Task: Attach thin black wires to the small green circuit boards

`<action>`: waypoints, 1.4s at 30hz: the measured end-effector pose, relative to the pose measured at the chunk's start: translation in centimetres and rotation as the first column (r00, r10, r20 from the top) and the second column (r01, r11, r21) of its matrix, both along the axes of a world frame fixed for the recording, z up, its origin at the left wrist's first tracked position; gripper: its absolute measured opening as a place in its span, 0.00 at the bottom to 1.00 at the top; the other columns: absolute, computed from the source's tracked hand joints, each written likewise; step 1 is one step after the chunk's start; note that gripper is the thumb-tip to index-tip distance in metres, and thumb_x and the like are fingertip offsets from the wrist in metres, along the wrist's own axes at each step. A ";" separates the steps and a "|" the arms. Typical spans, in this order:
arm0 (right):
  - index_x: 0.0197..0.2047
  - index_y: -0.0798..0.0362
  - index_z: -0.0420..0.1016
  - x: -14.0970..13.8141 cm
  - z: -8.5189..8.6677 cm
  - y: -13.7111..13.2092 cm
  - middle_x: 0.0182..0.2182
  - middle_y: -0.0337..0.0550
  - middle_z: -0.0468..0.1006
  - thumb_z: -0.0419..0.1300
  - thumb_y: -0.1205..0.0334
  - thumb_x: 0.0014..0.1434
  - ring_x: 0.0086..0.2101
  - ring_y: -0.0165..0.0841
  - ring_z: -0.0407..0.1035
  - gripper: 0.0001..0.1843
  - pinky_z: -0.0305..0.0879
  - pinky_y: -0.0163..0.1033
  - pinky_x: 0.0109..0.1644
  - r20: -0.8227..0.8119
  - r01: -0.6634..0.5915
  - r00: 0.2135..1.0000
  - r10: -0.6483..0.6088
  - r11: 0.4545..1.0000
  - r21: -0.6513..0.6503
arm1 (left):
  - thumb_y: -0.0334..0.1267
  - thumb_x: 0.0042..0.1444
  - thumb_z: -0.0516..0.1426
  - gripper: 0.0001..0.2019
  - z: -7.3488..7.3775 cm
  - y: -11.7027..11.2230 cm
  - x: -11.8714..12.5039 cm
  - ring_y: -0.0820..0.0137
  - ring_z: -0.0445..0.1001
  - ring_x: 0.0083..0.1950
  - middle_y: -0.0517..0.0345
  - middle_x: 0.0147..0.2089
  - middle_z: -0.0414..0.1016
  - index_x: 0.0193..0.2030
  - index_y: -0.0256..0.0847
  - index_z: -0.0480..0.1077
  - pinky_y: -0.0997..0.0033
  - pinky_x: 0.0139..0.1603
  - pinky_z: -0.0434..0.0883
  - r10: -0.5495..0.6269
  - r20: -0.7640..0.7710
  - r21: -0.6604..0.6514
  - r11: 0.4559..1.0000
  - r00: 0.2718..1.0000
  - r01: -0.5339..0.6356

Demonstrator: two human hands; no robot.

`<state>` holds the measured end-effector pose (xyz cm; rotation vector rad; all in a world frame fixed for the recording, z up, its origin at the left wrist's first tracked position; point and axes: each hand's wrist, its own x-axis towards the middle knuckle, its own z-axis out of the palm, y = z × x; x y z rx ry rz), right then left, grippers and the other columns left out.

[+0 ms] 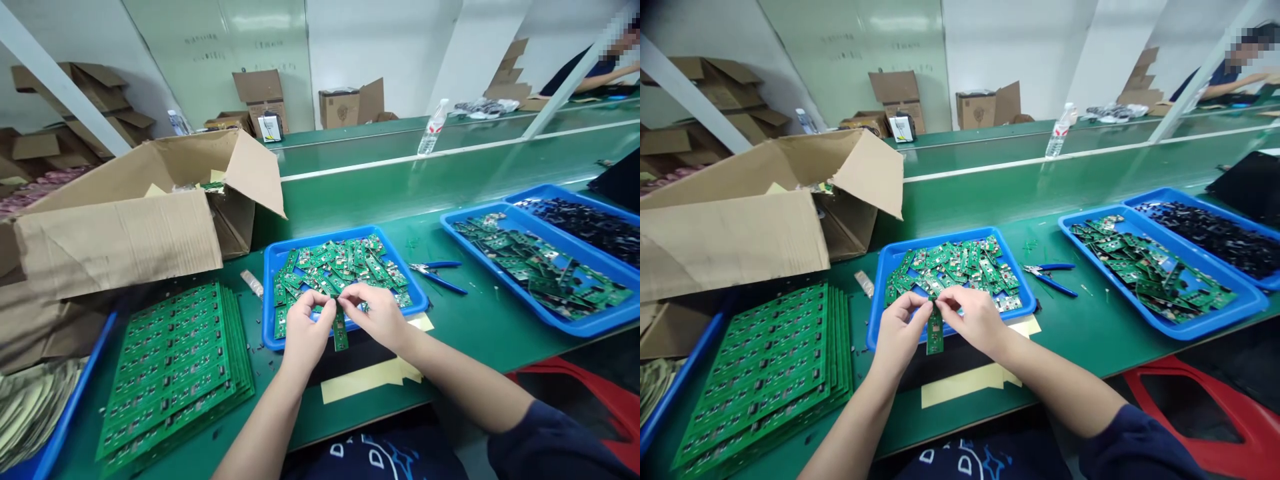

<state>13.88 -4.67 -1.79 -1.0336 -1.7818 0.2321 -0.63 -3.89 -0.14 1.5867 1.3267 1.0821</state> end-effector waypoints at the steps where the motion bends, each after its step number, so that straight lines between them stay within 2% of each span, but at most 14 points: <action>1: 0.31 0.53 0.69 0.0 0.0 0.0 0.22 0.38 0.76 0.54 0.66 0.59 0.21 0.26 0.70 0.05 0.66 0.29 0.27 -0.003 0.001 1.000 -0.001 1.000 0.007 | 0.39 0.48 0.55 0.07 -0.1 0.0 0.0 0.72 0.67 0.27 0.62 0.23 0.69 0.24 0.39 0.66 0.73 0.32 0.65 0.002 0.003 0.001 1.000 1.000 -0.002; 8: 0.31 0.53 0.70 0.1 -0.5 0.1 0.22 0.38 0.76 0.55 0.65 0.59 0.22 0.27 0.71 0.06 0.66 0.30 0.28 0.032 0.003 0.999 -0.003 1.000 0.023 | 0.39 0.47 0.54 0.06 -0.1 0.0 0.1 0.72 0.69 0.28 0.62 0.24 0.70 0.24 0.39 0.65 0.73 0.32 0.65 0.001 -0.028 0.017 1.000 1.000 -0.001; 13: 0.31 0.53 0.70 0.0 -1.0 0.1 0.23 0.39 0.77 0.56 0.65 0.59 0.23 0.27 0.71 0.05 0.67 0.31 0.29 0.028 0.022 0.999 -0.022 1.000 0.005 | 0.38 0.46 0.54 0.06 0.2 -0.2 0.3 0.72 0.69 0.27 0.62 0.24 0.70 0.24 0.40 0.65 0.73 0.32 0.66 0.049 -0.095 0.061 0.997 0.994 -0.043; 19: 0.31 0.53 0.70 -0.3 -1.3 0.2 0.24 0.39 0.77 0.55 0.65 0.59 0.24 0.28 0.72 0.05 0.67 0.32 0.29 0.034 0.049 0.998 -0.052 0.996 0.079 | 0.39 0.46 0.55 0.06 0.1 -0.3 0.2 0.71 0.69 0.28 0.62 0.24 0.70 0.24 0.40 0.66 0.73 0.33 0.66 0.059 -0.125 0.086 0.995 0.990 -0.048; 26: 0.34 0.53 0.71 -0.2 -0.8 0.1 0.26 0.41 0.79 0.56 0.66 0.58 0.26 0.30 0.74 0.04 0.70 0.33 0.32 0.011 0.020 1.000 -0.022 0.992 0.128 | 0.40 0.46 0.55 0.06 0.2 -0.4 0.3 0.73 0.67 0.25 0.63 0.22 0.69 0.25 0.40 0.66 0.75 0.28 0.64 0.088 -0.057 0.066 0.994 0.995 -0.084; 32: 0.34 0.53 0.71 0.0 -0.7 0.4 0.26 0.41 0.79 0.55 0.68 0.58 0.26 0.29 0.74 0.05 0.71 0.33 0.31 0.029 -0.006 1.000 0.001 0.985 0.170 | 0.38 0.47 0.55 0.06 0.0 -0.3 0.2 0.73 0.67 0.26 0.62 0.23 0.69 0.25 0.39 0.66 0.75 0.30 0.65 0.066 -0.017 0.072 0.995 0.998 -0.064; 37: 0.35 0.53 0.72 0.0 -0.9 0.5 0.27 0.42 0.79 0.55 0.69 0.58 0.28 0.30 0.74 0.05 0.71 0.34 0.33 0.046 -0.026 0.999 0.018 0.983 0.180 | 0.39 0.46 0.55 0.06 0.2 -0.4 0.3 0.75 0.65 0.23 0.63 0.22 0.68 0.25 0.39 0.65 0.77 0.24 0.63 0.053 0.005 0.036 0.998 0.999 -0.053; 42: 0.35 0.53 0.71 0.1 -0.8 0.5 0.29 0.43 0.80 0.54 0.69 0.60 0.29 0.31 0.74 0.06 0.71 0.35 0.34 0.065 -0.035 0.998 0.024 0.981 0.189 | 0.40 0.46 0.56 0.06 0.1 -0.4 0.3 0.74 0.65 0.23 0.62 0.23 0.69 0.25 0.39 0.66 0.77 0.24 0.63 0.069 -0.030 0.049 0.997 0.997 -0.067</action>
